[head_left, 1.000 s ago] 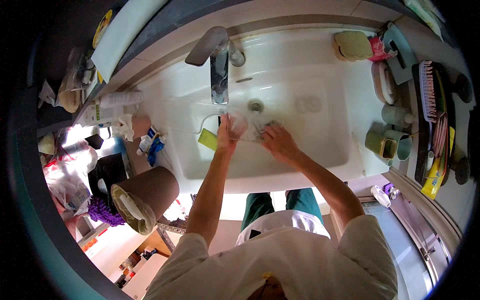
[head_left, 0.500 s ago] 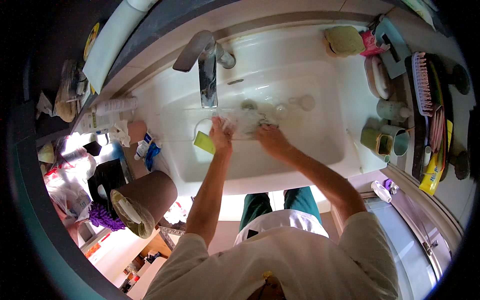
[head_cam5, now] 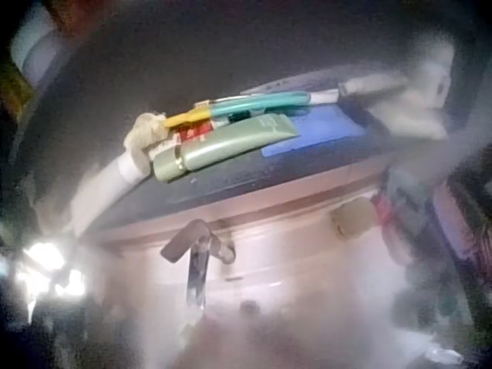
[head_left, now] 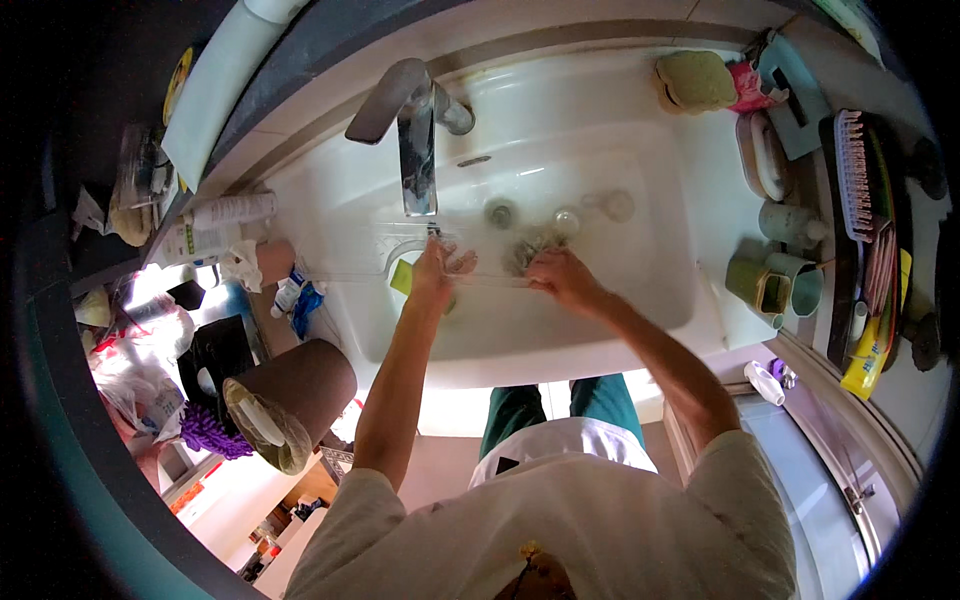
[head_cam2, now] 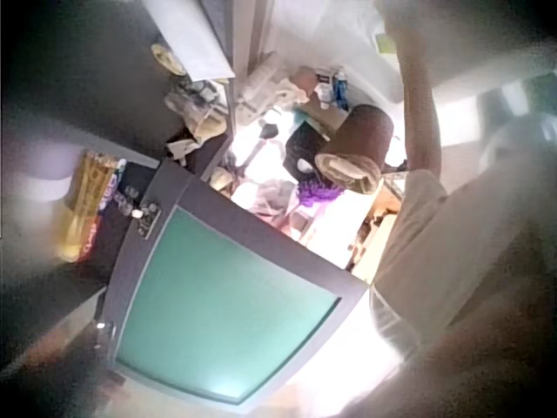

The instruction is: The person cleans a clear plastic tray and other small components in a sink by hand with a cloth and a sponge under running water.

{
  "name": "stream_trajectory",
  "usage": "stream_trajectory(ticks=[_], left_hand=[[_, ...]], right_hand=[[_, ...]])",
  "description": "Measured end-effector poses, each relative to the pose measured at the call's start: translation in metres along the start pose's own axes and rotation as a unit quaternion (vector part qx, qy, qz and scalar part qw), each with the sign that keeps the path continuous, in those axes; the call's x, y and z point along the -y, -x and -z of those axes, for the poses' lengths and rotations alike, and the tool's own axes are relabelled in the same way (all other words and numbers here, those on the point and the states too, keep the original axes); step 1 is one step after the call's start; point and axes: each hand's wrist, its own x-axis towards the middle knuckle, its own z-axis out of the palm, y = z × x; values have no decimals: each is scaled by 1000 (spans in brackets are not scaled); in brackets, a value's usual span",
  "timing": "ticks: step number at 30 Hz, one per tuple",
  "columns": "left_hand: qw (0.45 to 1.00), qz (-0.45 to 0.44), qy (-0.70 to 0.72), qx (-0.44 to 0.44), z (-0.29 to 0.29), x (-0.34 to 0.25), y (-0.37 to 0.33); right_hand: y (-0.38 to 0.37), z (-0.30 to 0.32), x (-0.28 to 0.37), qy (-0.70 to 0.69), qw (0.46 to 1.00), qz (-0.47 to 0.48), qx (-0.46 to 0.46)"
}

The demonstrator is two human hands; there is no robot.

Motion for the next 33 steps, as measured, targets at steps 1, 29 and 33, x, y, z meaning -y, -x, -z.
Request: stream_trajectory(ticks=[1,29,33], left_hand=[[995,58,55,60,3,-1,5],[973,-137,187,-11,-35,35,13],[967,-144,199,70,-3,50,-8]], right_hand=[[3,14,-5,0,1000,2,1],[-83,-27,31,155,958,-55,-234],[-104,-11,7,166,947,-124,-246]])
